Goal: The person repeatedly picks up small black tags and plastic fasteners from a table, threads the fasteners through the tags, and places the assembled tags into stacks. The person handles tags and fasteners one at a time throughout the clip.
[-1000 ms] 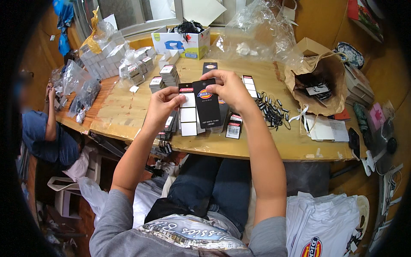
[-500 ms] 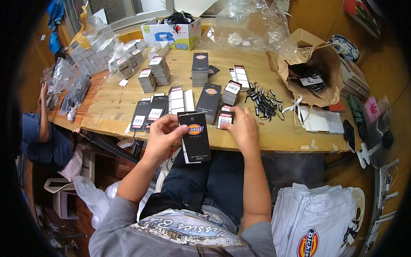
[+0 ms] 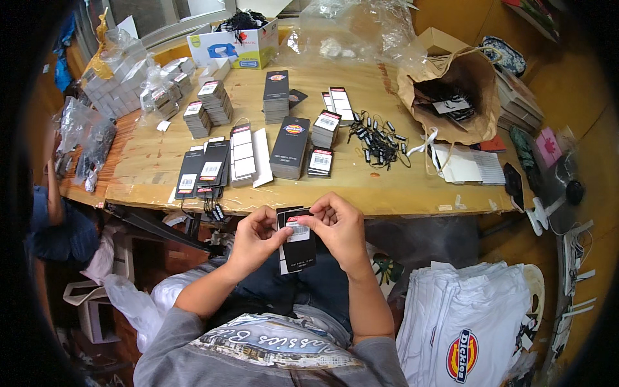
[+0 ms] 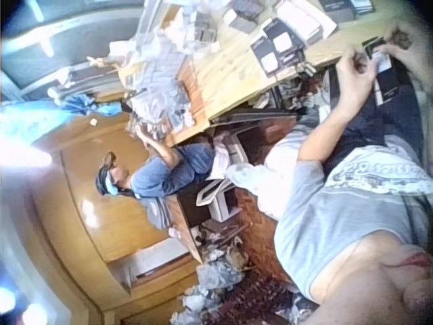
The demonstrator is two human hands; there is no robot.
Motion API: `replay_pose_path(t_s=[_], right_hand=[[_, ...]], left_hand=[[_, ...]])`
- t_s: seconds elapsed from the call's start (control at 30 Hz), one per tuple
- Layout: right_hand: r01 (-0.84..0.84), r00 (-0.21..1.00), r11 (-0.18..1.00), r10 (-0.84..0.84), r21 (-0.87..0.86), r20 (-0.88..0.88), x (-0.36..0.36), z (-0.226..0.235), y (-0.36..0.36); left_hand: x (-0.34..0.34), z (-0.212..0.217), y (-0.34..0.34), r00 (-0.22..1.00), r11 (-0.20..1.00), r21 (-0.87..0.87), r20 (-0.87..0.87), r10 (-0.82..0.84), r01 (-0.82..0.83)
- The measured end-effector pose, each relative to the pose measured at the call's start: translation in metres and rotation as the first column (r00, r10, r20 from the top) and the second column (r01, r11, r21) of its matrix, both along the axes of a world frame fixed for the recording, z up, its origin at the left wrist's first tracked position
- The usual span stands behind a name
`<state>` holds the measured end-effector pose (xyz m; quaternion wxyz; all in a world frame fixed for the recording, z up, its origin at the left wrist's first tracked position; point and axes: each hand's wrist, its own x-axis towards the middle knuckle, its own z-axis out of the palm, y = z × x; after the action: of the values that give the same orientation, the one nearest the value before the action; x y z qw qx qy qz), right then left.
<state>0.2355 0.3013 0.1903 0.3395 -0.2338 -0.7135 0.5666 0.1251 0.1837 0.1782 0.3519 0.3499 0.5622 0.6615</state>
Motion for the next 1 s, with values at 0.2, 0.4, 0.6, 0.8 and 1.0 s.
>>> replay_pose_path(t_s=[0.2,0.4,0.6,0.8,1.0], right_hand=[[0.459,0.807,0.718,-0.584,0.523,0.094,0.001,0.003,0.081],[0.198,0.518,0.625,-0.721,0.755,0.460,-0.019,0.011,0.115],[0.080,0.994,0.982,-0.091,-0.171,-0.057,-0.004,0.049,0.168],[-0.375,0.832,0.767,0.030,-0.521,-0.555,0.000,0.057,0.180],[-0.493,0.797,0.744,0.178,-0.451,-0.578,0.000,0.048,0.100]], left_hand=[[0.001,-0.002,-0.003,0.998,0.999,-0.036,0.049,-0.035,0.037],[0.002,-0.010,-0.005,0.993,0.998,0.005,0.104,-0.062,0.062],[0.001,-0.003,-0.007,0.977,0.994,0.018,0.181,-0.110,0.109],[-0.002,-0.005,-0.006,0.974,0.984,0.023,0.136,-0.180,0.178],[-0.007,0.030,0.016,0.984,0.960,0.233,0.045,-0.170,0.155]])
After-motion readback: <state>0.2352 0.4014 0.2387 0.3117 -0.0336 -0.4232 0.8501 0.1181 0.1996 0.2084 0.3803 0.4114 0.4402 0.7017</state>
